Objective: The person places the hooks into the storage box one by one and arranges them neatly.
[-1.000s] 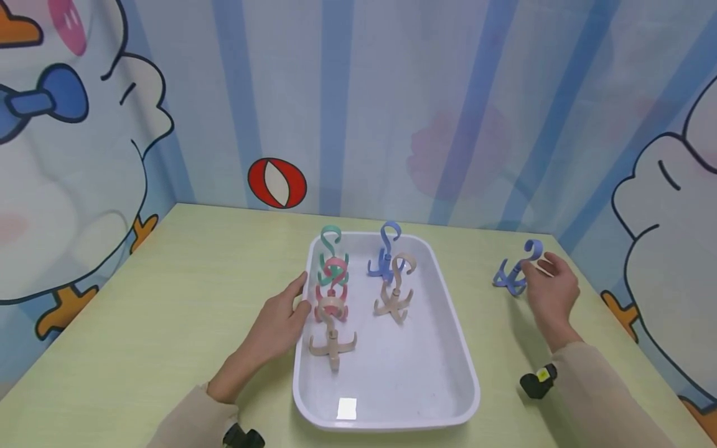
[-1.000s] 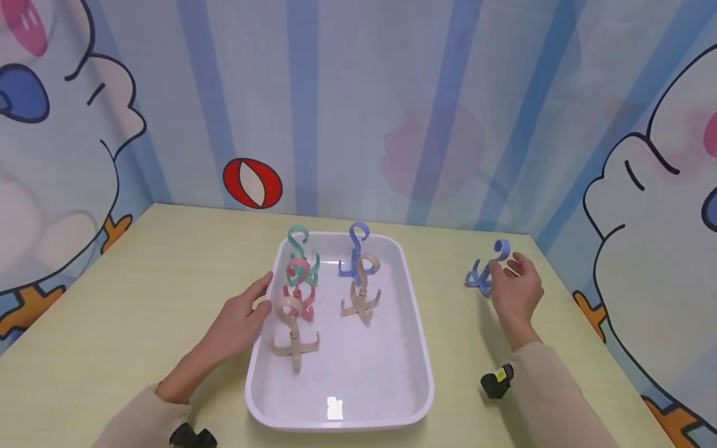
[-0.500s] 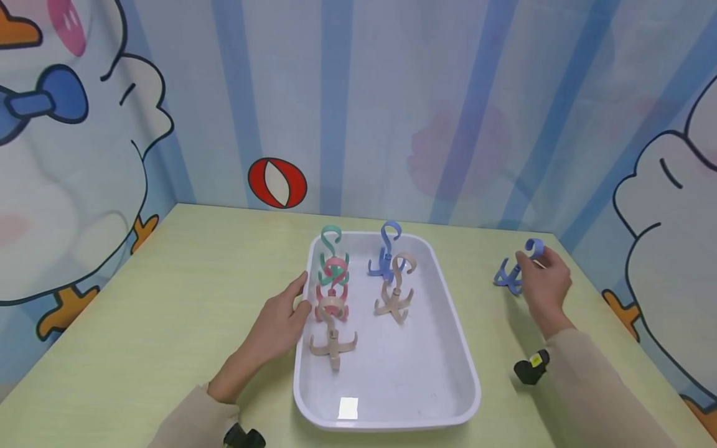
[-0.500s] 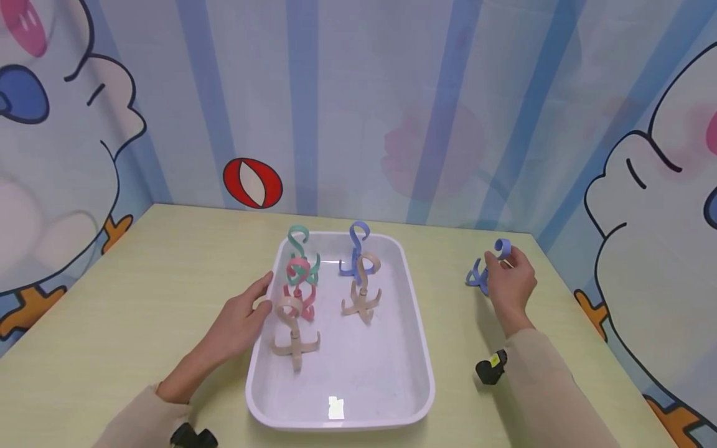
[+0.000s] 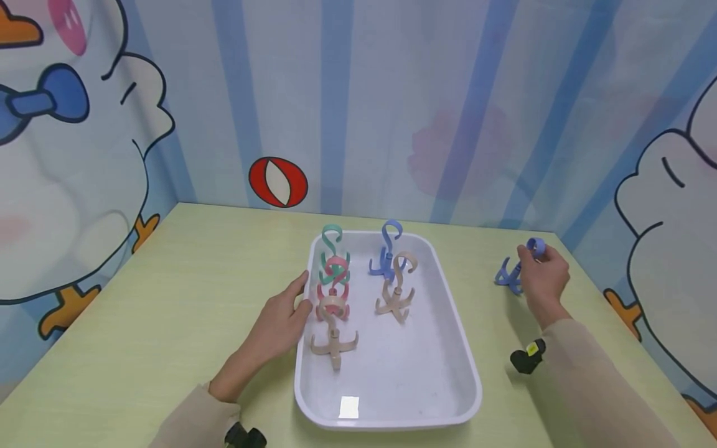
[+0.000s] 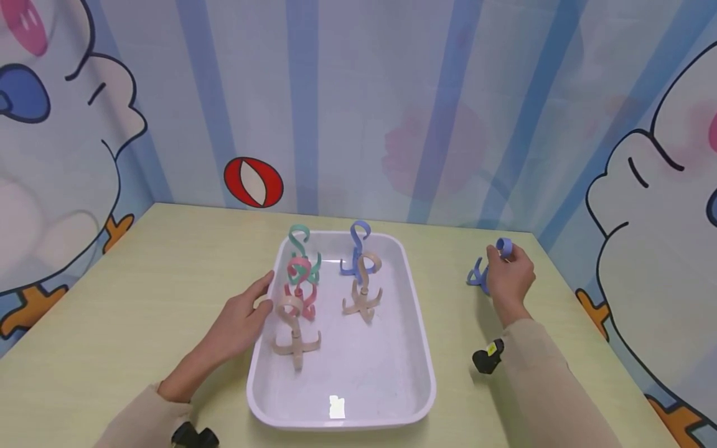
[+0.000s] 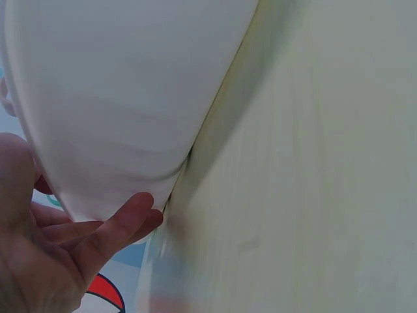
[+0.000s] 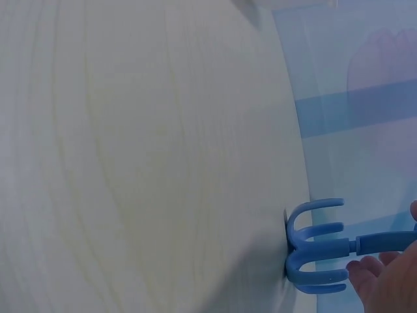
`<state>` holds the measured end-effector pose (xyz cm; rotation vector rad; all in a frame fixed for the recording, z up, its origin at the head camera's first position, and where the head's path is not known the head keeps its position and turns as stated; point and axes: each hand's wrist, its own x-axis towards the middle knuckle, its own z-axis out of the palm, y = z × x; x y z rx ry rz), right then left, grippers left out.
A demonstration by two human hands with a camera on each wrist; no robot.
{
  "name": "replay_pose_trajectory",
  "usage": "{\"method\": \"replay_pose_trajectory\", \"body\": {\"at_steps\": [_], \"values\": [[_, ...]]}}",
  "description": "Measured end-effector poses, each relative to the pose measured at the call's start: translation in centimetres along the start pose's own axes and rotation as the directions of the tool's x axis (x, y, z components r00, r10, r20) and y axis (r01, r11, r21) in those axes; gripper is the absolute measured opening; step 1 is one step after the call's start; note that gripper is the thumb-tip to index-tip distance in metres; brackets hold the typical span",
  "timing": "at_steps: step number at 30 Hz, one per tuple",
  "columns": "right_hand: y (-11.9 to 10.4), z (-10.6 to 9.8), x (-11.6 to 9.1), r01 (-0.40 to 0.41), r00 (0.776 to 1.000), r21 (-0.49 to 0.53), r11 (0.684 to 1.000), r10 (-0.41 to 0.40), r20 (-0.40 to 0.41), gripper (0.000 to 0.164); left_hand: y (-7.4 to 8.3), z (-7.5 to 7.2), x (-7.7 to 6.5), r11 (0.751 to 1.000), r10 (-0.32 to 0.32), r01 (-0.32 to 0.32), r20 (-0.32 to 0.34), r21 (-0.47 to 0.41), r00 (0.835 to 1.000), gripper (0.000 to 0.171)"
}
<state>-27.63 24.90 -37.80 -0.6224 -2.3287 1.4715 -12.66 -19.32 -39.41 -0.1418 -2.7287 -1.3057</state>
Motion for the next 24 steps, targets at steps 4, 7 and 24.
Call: {"method": "replay_pose_trajectory", "body": {"at_steps": [4,7,24], "values": [[0.0,0.2,0.1,-0.001,1.0,-0.012,1.0,0.001,-0.024,0.053,-0.1,0.0,0.0,1.0,0.003,-0.003,-0.002,-0.006,1.0,0.063],[0.0,0.1,0.1,0.0,1.0,-0.013,1.0,0.0,-0.03,0.045,-0.2,0.1,0.1,1.0,0.004,-0.004,-0.003,-0.012,1.0,0.063],[-0.1,-0.9,0.0,-0.011,0.996,0.184,0.983,-0.006,0.092,0.047,-0.1,0.0,0.1,1.0,0.01,-0.01,-0.006,-0.009,1.0,0.063]]}}
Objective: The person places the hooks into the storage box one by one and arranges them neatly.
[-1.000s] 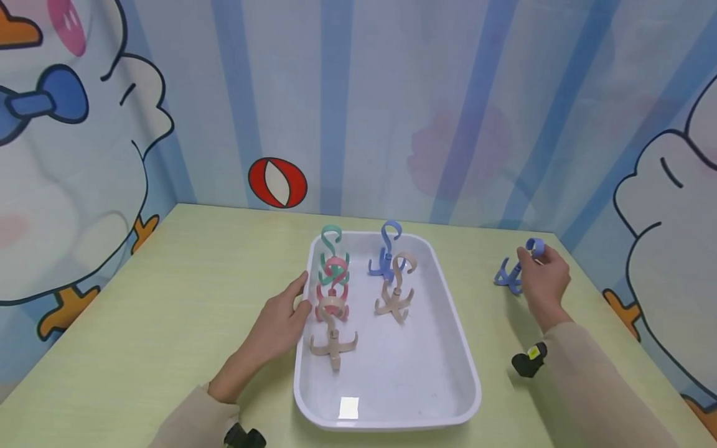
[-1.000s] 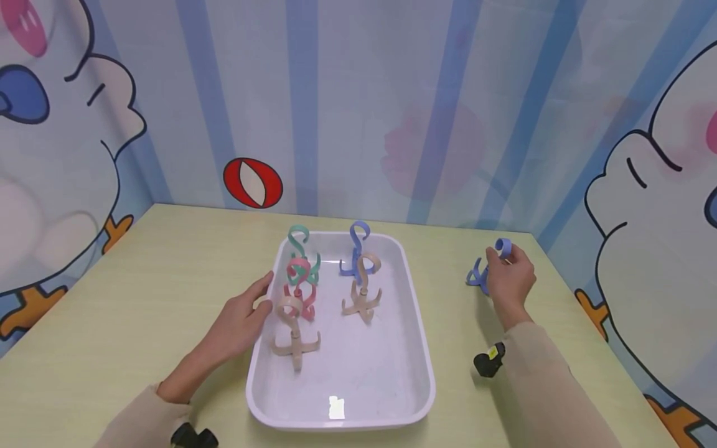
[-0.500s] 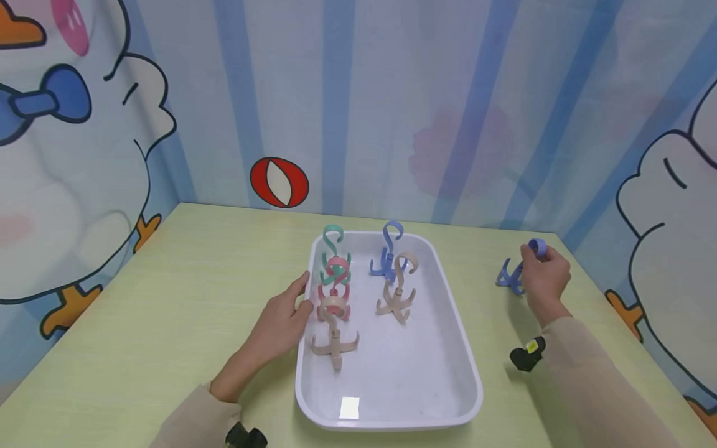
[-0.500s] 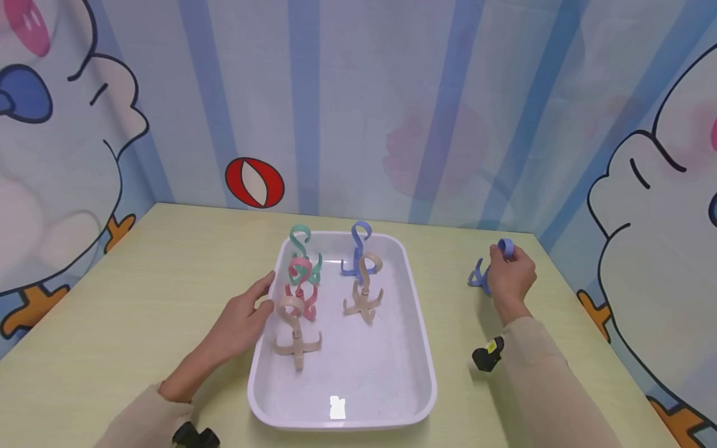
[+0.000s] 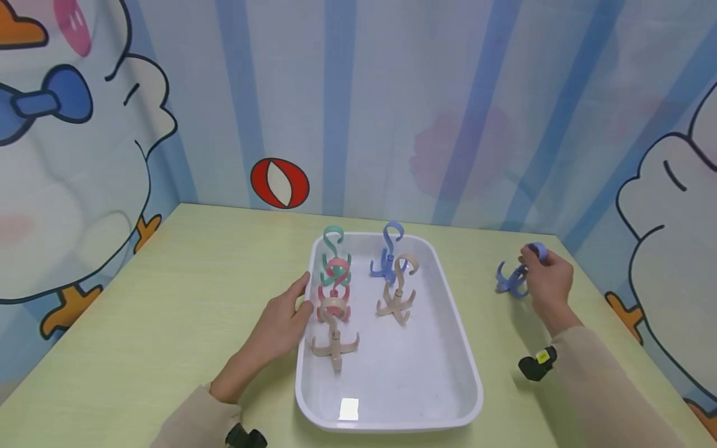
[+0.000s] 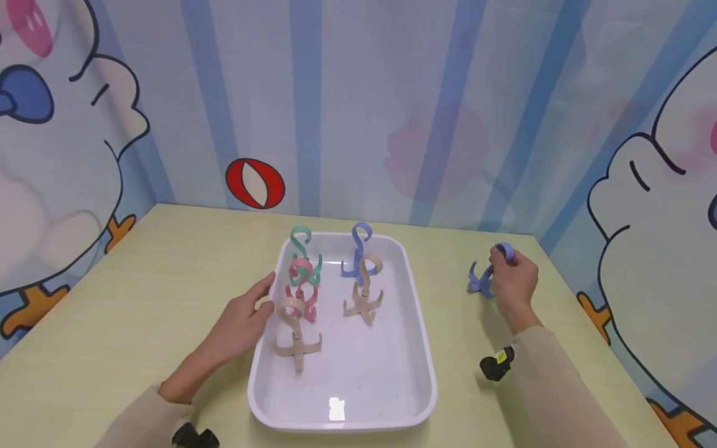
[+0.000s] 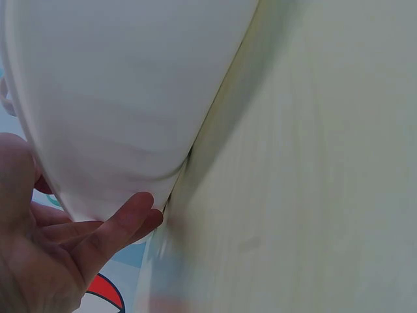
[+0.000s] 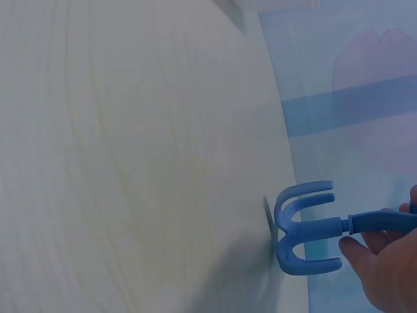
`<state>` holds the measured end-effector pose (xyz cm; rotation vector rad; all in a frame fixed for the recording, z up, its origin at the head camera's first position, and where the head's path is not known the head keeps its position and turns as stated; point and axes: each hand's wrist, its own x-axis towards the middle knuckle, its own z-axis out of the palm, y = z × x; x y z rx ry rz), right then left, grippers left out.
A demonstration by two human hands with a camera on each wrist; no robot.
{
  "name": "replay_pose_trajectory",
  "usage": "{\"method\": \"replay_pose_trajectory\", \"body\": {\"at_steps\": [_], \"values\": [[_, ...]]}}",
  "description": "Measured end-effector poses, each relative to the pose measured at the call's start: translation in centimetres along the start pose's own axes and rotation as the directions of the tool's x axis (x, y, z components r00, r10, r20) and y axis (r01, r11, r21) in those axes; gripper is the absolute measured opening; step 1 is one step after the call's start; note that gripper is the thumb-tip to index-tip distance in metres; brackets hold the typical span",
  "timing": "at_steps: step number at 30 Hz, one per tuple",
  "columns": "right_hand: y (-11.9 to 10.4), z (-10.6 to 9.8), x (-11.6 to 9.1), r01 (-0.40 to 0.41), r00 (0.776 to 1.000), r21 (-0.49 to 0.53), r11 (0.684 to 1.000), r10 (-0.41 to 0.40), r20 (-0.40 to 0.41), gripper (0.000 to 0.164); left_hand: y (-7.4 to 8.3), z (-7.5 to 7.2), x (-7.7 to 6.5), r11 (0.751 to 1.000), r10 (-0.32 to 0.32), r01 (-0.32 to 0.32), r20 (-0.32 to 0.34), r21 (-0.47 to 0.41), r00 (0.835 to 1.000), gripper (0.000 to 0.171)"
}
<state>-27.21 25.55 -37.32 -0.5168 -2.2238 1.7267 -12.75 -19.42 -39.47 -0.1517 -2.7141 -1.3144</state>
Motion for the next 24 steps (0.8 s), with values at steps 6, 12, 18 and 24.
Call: {"method": "replay_pose_trajectory", "body": {"at_steps": [6,12,18,24], "values": [[-0.7,-0.6,-0.9,-0.017,0.996,0.258,0.966,-0.008,0.093,0.038,0.0,0.0,0.0,1.0,-0.002,0.002,-0.006,0.012,1.0,0.063],[-1.3,-0.9,-1.8,-0.001,0.987,0.332,0.943,-0.054,0.154,0.019,0.0,0.1,0.0,1.0,-0.005,0.005,-0.002,0.016,1.0,0.063],[-1.9,-1.0,-2.7,0.047,0.968,0.351,0.935,-0.129,0.216,0.019,0.1,0.1,0.0,1.0,-0.012,0.012,0.003,0.014,1.0,0.063],[-2.5,-1.0,-3.5,0.111,0.946,0.334,0.936,-0.203,0.253,0.021,0.0,0.1,0.0,1.0,-0.009,0.009,-0.001,0.018,1.0,0.063]]}}
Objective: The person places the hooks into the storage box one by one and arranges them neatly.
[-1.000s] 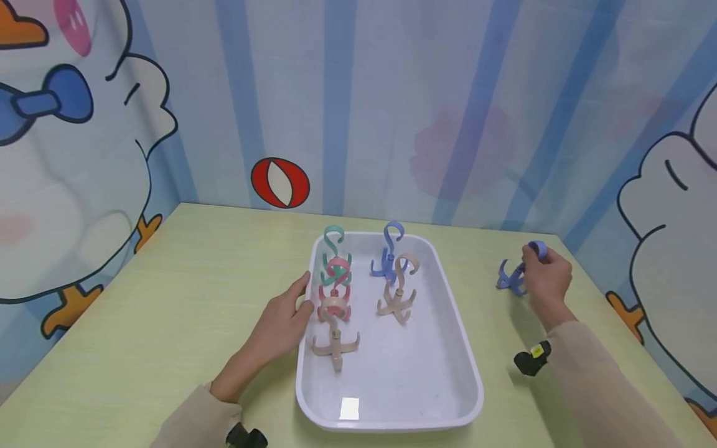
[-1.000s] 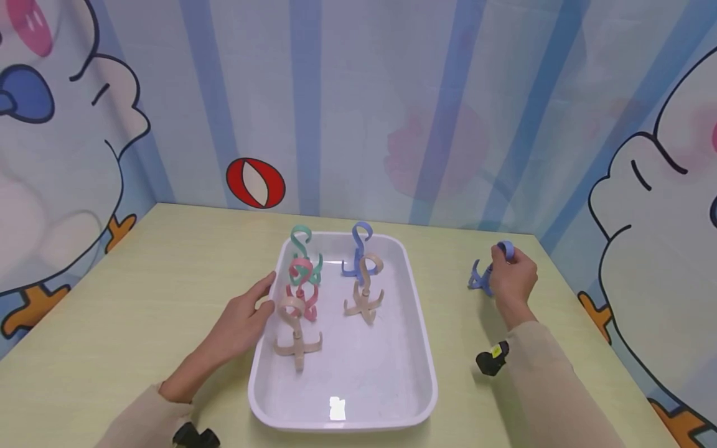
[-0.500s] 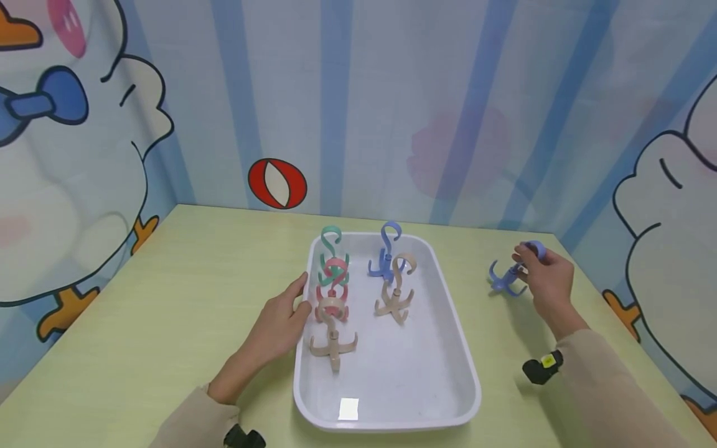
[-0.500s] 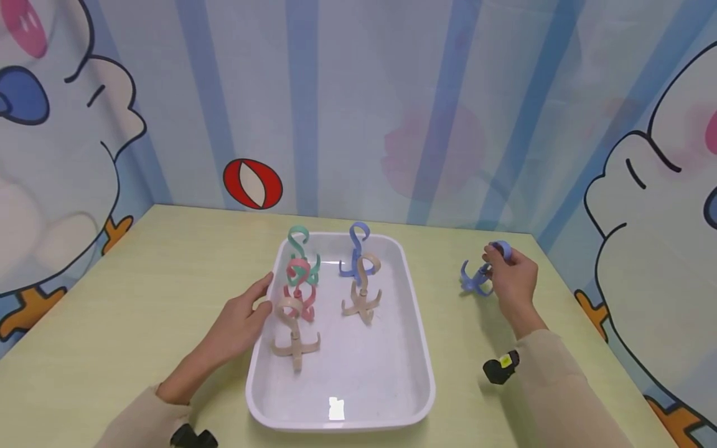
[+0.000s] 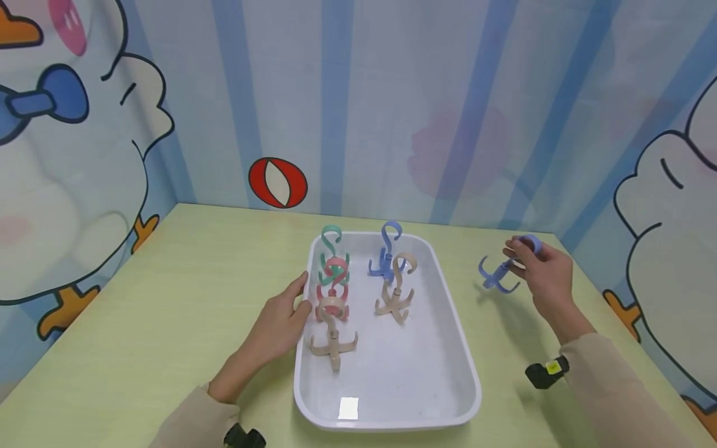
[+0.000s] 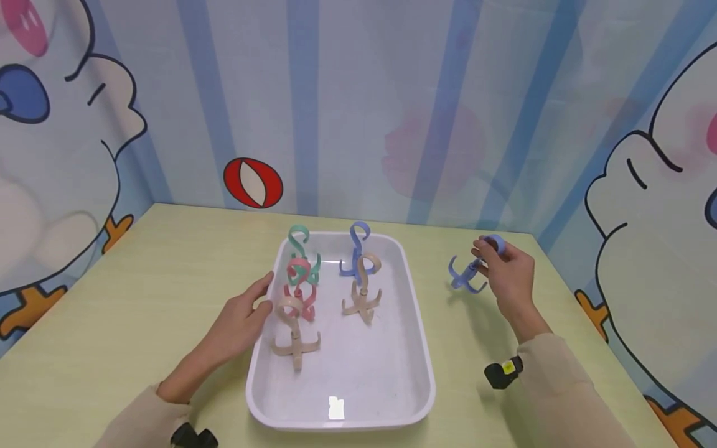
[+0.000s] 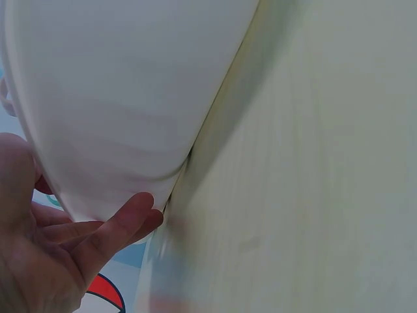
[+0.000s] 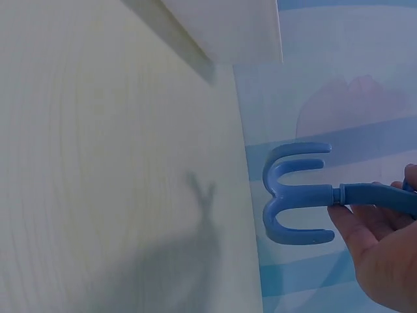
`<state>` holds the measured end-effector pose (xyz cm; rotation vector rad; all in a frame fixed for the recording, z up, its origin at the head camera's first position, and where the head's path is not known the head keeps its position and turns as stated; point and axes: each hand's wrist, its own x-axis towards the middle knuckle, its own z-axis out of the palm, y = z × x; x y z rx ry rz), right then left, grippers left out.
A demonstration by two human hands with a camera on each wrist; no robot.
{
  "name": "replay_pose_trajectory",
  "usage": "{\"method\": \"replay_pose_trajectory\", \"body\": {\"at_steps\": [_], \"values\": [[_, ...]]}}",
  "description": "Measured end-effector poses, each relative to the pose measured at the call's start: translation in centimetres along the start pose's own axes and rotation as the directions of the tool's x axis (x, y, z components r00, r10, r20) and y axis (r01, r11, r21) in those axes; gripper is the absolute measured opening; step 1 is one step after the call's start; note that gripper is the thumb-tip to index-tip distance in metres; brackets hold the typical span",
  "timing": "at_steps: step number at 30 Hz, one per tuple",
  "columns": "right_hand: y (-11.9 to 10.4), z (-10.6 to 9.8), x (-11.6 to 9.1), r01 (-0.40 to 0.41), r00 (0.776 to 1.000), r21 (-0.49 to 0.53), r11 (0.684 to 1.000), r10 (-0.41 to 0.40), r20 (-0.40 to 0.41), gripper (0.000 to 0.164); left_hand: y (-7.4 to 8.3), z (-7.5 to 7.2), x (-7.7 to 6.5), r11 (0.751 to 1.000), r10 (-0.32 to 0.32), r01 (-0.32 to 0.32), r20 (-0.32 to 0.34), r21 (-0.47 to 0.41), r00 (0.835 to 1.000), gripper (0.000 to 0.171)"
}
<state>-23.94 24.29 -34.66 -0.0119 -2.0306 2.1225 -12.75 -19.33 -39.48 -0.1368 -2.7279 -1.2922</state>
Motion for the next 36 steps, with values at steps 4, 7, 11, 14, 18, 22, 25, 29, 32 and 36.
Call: {"method": "replay_pose_trajectory", "body": {"at_steps": [4,7,11,14,18,22,25,29,32,36], "values": [[-0.4,0.2,-0.5,0.03,0.999,0.002,1.0,-0.03,0.044,0.024,0.0,0.0,0.0,1.0,0.003,-0.003,0.0,0.0,1.0,0.063],[-0.7,0.4,-0.9,0.059,0.994,0.012,0.998,-0.06,0.093,0.026,-0.1,0.0,0.0,1.0,0.001,-0.001,0.003,0.002,1.0,0.063],[-1.1,0.7,-1.4,0.095,0.983,0.017,0.995,-0.096,0.157,0.027,-0.1,0.0,0.0,1.0,0.0,0.0,0.006,0.004,1.0,0.063],[-1.5,0.9,-1.7,0.103,0.976,0.016,0.995,-0.104,0.189,0.028,-0.1,0.0,0.0,1.0,0.002,-0.002,0.006,0.006,1.0,0.063],[-2.0,1.3,-2.0,0.108,0.97,0.007,0.994,-0.106,0.218,0.034,-0.1,0.0,0.1,1.0,0.001,-0.001,0.008,0.009,1.0,0.063],[-2.4,1.6,-2.3,0.111,0.965,-0.007,0.994,-0.106,0.239,0.036,0.0,-0.1,0.1,1.0,0.0,0.0,0.009,0.008,1.0,0.064],[-2.6,1.8,-2.6,0.114,0.963,-0.018,0.993,-0.106,0.248,0.031,0.0,0.0,0.1,1.0,0.004,-0.004,0.007,0.006,1.0,0.064],[-2.9,2.1,-3.0,0.124,0.959,-0.035,0.992,-0.11,0.259,0.025,0.0,0.0,0.1,1.0,0.006,-0.006,0.007,0.005,1.0,0.063],[-3.2,2.4,-3.3,0.134,0.955,-0.055,0.989,-0.115,0.273,0.024,0.0,0.0,0.1,1.0,0.002,-0.002,0.01,0.005,1.0,0.064],[-3.4,2.8,-3.5,0.149,0.949,-0.073,0.986,-0.122,0.292,0.026,0.0,-0.1,0.1,1.0,-0.002,0.002,0.01,-0.001,1.0,0.064]]}}
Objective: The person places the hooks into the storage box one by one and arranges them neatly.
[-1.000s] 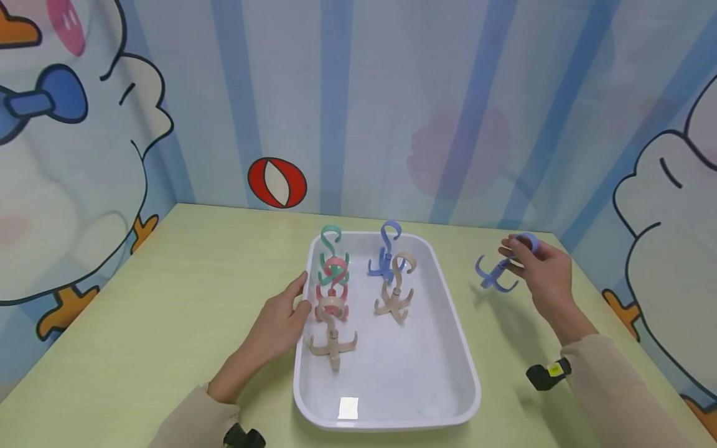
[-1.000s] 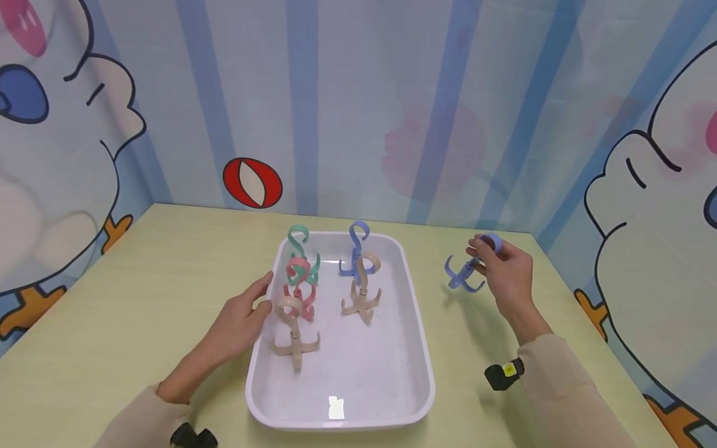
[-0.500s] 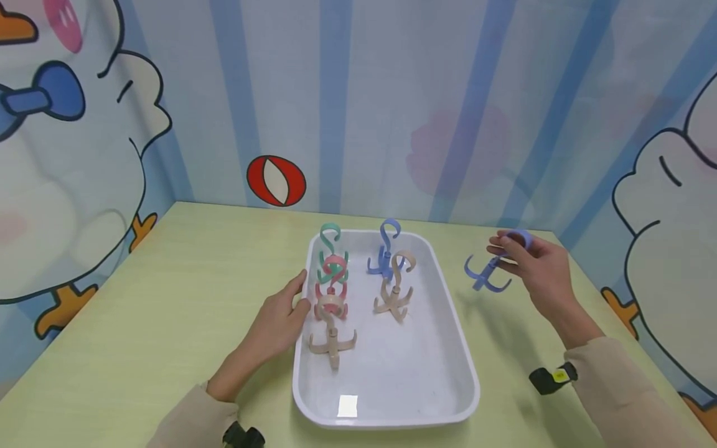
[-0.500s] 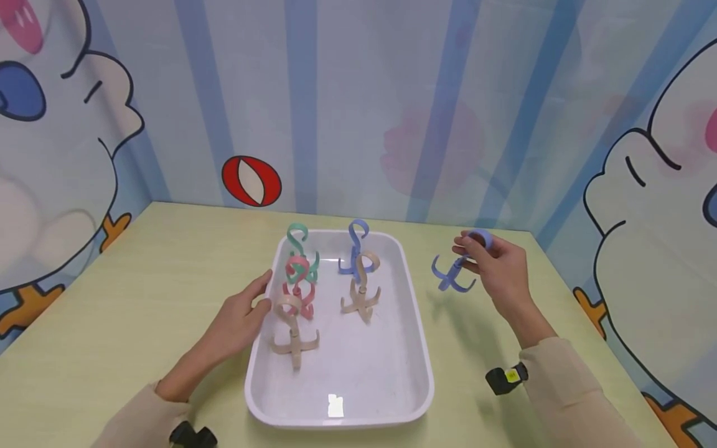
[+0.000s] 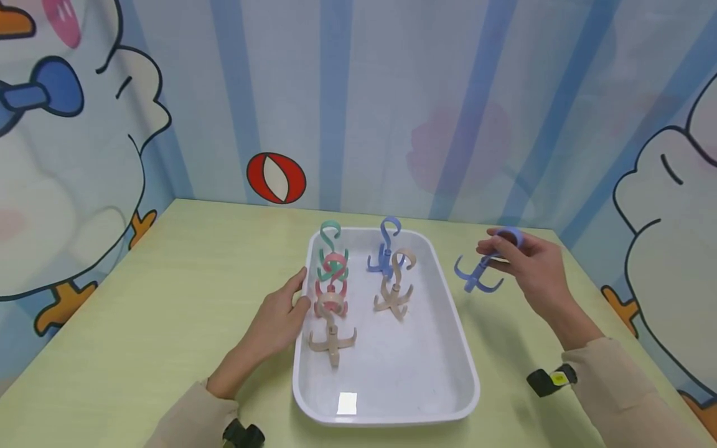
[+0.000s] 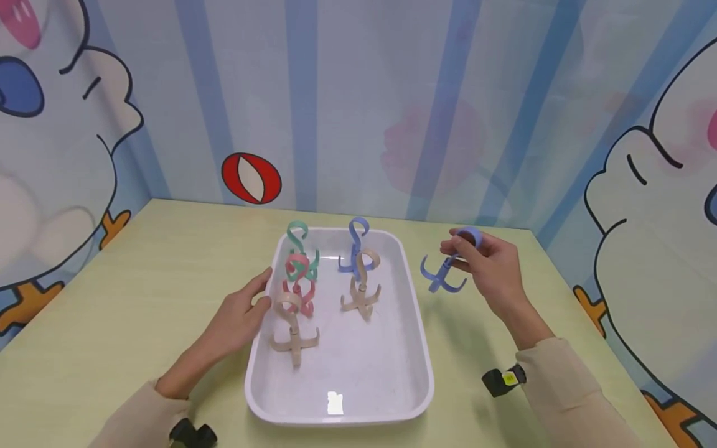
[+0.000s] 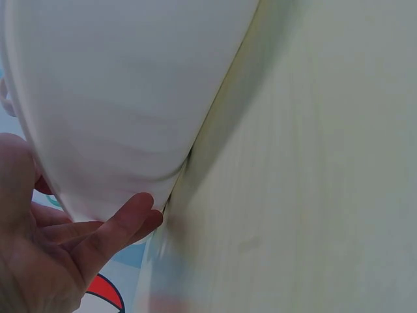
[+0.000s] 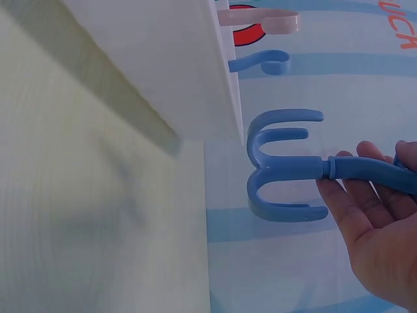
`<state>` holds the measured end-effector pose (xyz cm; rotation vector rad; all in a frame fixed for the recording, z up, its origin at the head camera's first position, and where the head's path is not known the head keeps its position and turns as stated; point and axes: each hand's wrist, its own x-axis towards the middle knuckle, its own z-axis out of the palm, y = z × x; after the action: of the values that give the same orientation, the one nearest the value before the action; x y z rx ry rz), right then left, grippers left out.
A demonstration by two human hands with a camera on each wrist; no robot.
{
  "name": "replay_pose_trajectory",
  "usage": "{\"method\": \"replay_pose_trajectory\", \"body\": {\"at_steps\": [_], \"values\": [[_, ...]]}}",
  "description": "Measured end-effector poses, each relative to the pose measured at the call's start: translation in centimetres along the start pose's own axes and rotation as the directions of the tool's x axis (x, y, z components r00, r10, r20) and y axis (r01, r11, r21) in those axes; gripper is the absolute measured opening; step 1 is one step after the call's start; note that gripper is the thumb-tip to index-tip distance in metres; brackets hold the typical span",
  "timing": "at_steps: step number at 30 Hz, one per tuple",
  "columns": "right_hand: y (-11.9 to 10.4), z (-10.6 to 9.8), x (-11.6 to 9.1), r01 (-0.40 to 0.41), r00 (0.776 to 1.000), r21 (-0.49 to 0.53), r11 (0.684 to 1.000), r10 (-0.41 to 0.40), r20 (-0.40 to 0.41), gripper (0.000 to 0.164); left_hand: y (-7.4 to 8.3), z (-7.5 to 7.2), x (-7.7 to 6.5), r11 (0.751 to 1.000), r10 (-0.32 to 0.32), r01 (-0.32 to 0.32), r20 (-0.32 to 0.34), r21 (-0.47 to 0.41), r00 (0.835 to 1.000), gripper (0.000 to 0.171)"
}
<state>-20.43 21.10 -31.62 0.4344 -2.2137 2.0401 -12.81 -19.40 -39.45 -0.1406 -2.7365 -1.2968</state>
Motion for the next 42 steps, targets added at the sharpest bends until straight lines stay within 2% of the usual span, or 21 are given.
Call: {"method": "replay_pose_trajectory", "body": {"at_steps": [13,20,28,36,42], "values": [[-0.6,0.6,-0.1,0.058,0.997,0.014,0.998,-0.059,0.053,0.022,-0.1,0.0,0.0,1.0,0.01,-0.01,-0.006,0.002,1.0,0.064],[-0.9,0.9,-0.2,0.06,0.996,0.002,0.998,-0.06,0.068,0.034,-0.1,0.0,-0.1,1.0,0.01,-0.01,-0.008,-0.001,1.0,0.063],[-1.3,1.1,-0.5,0.057,0.995,0.014,0.998,-0.058,0.081,0.025,-0.1,0.1,-0.1,1.0,0.021,-0.021,-0.014,0.003,1.0,0.063],[-2.2,2.4,-1.0,0.065,0.992,-0.05,0.997,-0.059,0.109,0.033,0.0,0.0,-0.1,1.0,0.024,-0.024,-0.018,0.007,1.0,0.063],[-2.5,3.4,-1.5,0.084,0.986,-0.064,0.994,-0.073,0.15,0.031,0.0,0.0,0.0,1.0,0.024,-0.024,-0.012,0.0,1.0,0.063]]}}
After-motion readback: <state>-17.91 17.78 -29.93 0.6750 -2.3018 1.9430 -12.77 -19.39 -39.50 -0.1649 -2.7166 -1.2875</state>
